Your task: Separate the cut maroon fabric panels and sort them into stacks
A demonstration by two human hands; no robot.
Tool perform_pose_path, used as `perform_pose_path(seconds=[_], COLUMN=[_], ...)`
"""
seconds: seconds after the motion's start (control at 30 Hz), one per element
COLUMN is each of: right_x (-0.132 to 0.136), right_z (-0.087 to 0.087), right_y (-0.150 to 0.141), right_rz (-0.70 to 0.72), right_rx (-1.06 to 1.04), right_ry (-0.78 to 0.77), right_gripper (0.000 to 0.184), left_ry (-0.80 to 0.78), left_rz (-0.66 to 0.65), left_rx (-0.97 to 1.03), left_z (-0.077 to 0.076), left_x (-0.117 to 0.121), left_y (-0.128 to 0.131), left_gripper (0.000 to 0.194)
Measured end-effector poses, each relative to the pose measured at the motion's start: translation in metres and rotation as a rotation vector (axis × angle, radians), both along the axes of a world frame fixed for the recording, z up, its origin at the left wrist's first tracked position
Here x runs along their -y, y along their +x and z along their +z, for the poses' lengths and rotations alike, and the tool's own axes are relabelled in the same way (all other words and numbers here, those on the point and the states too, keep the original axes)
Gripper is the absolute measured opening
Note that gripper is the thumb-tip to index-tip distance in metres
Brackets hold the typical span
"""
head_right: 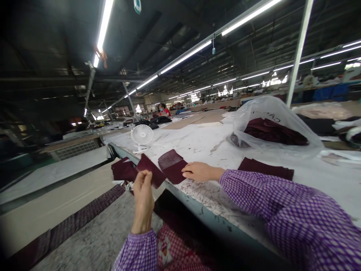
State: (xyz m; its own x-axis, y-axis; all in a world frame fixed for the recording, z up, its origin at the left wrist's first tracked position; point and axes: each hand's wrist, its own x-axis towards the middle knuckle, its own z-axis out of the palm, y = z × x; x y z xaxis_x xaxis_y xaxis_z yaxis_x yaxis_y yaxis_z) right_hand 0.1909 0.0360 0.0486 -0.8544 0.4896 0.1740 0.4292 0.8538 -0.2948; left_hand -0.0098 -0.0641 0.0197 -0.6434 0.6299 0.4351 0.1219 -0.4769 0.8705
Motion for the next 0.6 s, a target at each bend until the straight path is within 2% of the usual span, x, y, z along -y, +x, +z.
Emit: perform_pose_path(seconds=[0.1, 0.17, 0.23, 0.33, 0.43, 0.5, 0.6], right_x=[0.008, 0.018, 0.031, 0.046, 0.051, 0.051, 0.051], right_z=[0.015, 0.024, 0.030, 0.028, 0.016, 0.006, -0.001], right_y=[0.018, 0.035, 0.053, 0.077, 0.096, 0.105, 0.114], right_rz=[-0.184, -0.298, -0.396, -0.532, -0.512, -0.454, -0.391], right_rx=[-0.174, -0.265, -0.294, -0.290, -0.310, -0.308, -0.314], right_ry=[-0.515, -0.840, -0.994, -0.938, -0.787, -0.752, -0.750], right_gripper=[0.061, 0.072, 0.079, 0.086, 0.092, 0.088, 0.084], left_ry=[-0.170, -0.224, -0.232, -0.199, -0.189, -0.209, -0.239], left_rz=[-0.159, -0.301, -0.434, -0.634, -0.785, -0.725, -0.482], left_rx=[-0.393, -0.583, -0.720, -0.886, -0.905, -0.855, -0.902], left_z=[0.001, 0.001, 0.001, 0.006, 0.016, 0.022, 0.025], left_x=[0.008, 0.015, 0.023, 0.039, 0.048, 0.044, 0.022], left_y=[0.031, 0.054, 0.074, 0.093, 0.098, 0.098, 0.100], left_gripper=[0.008, 0.005, 0.008, 0.011, 0.005, 0.011, 0.019])
